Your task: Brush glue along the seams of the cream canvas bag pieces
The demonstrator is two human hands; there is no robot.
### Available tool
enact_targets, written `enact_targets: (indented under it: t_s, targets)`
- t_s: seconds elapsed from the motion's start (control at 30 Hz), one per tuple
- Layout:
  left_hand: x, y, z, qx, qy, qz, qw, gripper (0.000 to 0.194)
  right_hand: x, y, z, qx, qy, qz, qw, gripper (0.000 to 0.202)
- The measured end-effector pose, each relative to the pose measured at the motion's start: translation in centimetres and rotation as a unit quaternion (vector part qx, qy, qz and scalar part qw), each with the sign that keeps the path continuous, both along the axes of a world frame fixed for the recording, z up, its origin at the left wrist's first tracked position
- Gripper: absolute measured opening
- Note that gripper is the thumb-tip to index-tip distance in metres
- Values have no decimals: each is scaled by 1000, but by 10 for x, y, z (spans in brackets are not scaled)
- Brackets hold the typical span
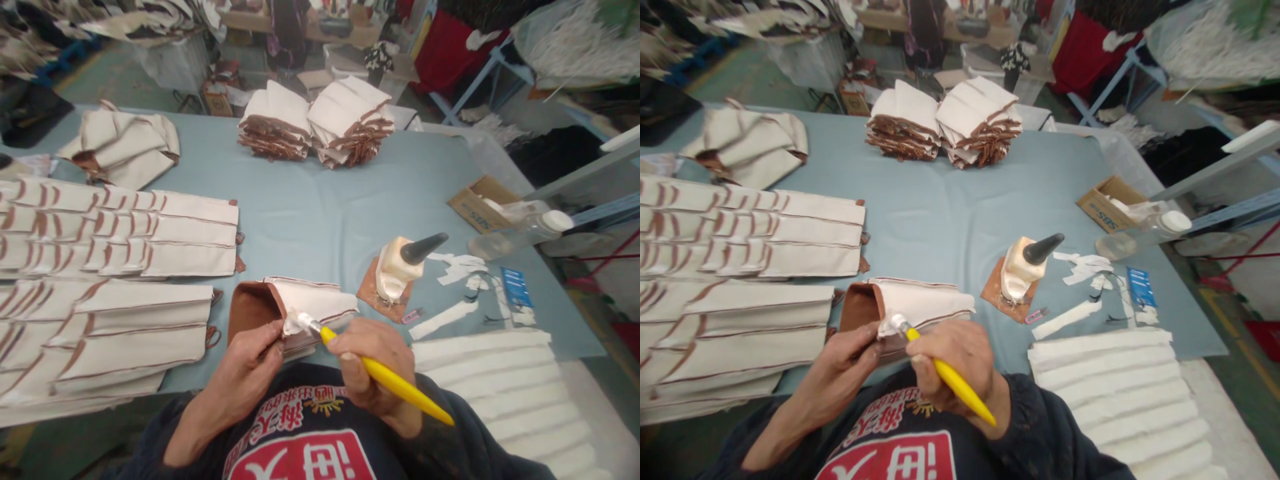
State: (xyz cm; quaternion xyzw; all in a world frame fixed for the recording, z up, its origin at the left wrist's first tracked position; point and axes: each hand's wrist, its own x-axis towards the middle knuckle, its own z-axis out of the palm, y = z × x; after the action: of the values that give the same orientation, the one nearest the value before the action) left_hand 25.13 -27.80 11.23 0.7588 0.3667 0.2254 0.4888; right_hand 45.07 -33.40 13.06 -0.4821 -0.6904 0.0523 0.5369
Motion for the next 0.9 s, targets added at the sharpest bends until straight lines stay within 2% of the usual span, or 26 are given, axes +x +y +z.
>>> enact_targets:
  t_s: [0.1,0.17,0.23,0.27,0.3,0.33,0.43,0.5,0.6,0.67,0.8,0.9]
  targets:
    - [2,-1,1,7,9,0,1000,25,-1,-1,2,5,-25,58,998,25]
    - [3,-2,2,4,12,3,1000,26,-6,-5,0,-9,-1,87,996,26]
    - [4,-2,3,3,9,11,1000,27,-12,-9,-5,-53,96,45,993,26]
    - [4,-2,3,4,8,17,1000,26,-14,-11,-7,-83,173,7,981,26]
    - [4,-1,4,4,9,24,1000,27,-16,-11,-10,-118,262,-34,957,26]
    - [4,-1,4,2,11,29,1000,28,-16,-10,-13,-151,356,-69,920,28]
    - [4,0,3,-9,21,31,999,31,-11,-2,-19,-227,566,-110,785,34]
    - [4,0,1,-13,26,31,999,32,-6,3,-21,-253,635,-109,721,39]
    - [7,1,-2,-21,29,26,999,35,2,4,-24,-272,690,-123,660,46]
    - [9,4,-4,-24,28,19,999,36,6,0,-26,-278,706,-131,638,47]
    - [14,11,-11,-34,32,4,999,35,15,-13,-36,-287,719,-147,615,46]
    - [17,18,-17,-38,35,-15,999,34,29,-22,-56,-271,690,-223,633,43]
